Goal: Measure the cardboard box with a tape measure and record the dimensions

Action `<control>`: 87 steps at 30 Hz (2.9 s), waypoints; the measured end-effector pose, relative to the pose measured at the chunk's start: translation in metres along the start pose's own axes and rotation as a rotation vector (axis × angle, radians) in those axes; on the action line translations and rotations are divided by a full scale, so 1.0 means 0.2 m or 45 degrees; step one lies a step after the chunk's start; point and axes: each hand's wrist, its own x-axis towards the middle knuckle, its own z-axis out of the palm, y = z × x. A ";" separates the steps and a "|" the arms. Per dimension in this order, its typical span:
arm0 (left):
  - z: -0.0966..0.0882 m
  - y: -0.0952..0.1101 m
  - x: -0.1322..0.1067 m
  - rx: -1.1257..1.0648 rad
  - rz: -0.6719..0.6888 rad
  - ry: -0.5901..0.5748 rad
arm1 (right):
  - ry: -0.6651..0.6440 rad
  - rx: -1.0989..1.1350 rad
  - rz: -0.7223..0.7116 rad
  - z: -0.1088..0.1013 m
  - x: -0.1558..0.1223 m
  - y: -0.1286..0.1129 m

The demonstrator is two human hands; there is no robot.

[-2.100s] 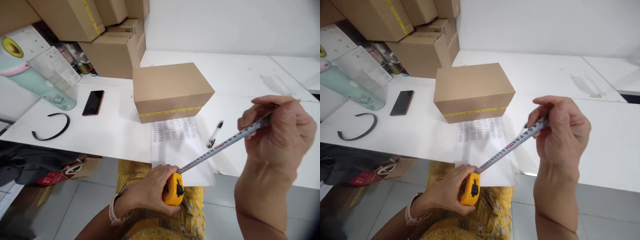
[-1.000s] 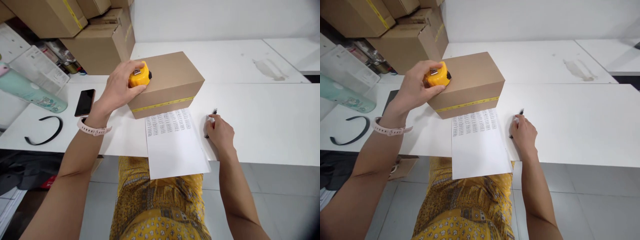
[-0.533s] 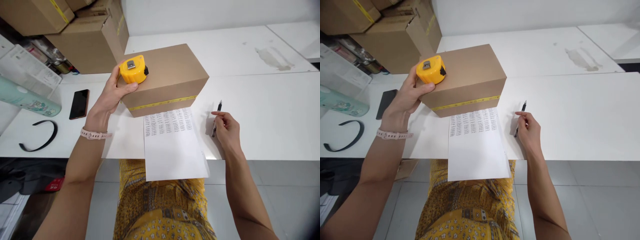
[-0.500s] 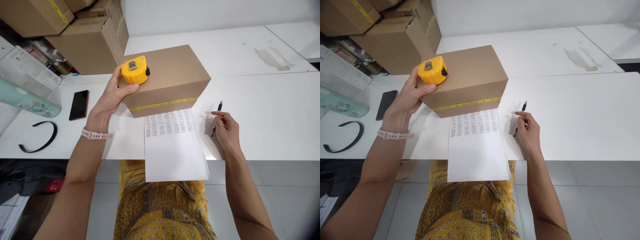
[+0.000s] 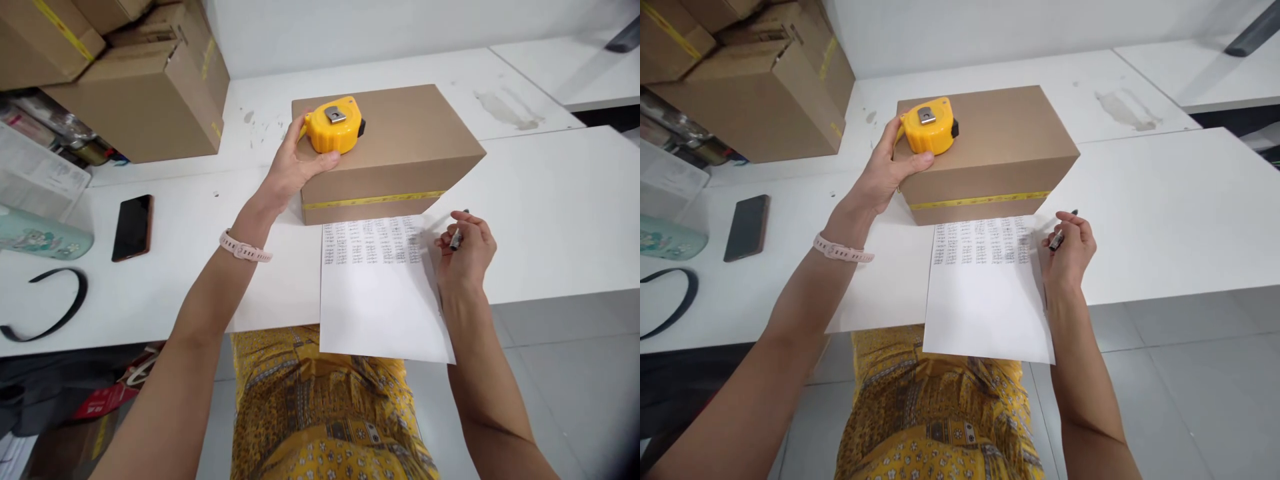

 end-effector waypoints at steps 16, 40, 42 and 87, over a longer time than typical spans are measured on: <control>-0.02 0.28 -0.95 0.530 0.761 -1.351 | -0.129 -0.013 0.108 0.11 0.06 0.00; 0.18 0.53 -0.98 1.057 0.663 -1.133 | -1.023 -0.020 -0.018 0.18 -0.41 -0.15; 0.17 0.52 -0.99 1.084 0.673 -1.130 | -1.070 -0.026 0.175 0.25 -0.39 -0.11; 0.10 0.57 -0.97 1.264 0.772 -0.934 | -0.931 -0.486 -0.460 0.34 -0.42 0.01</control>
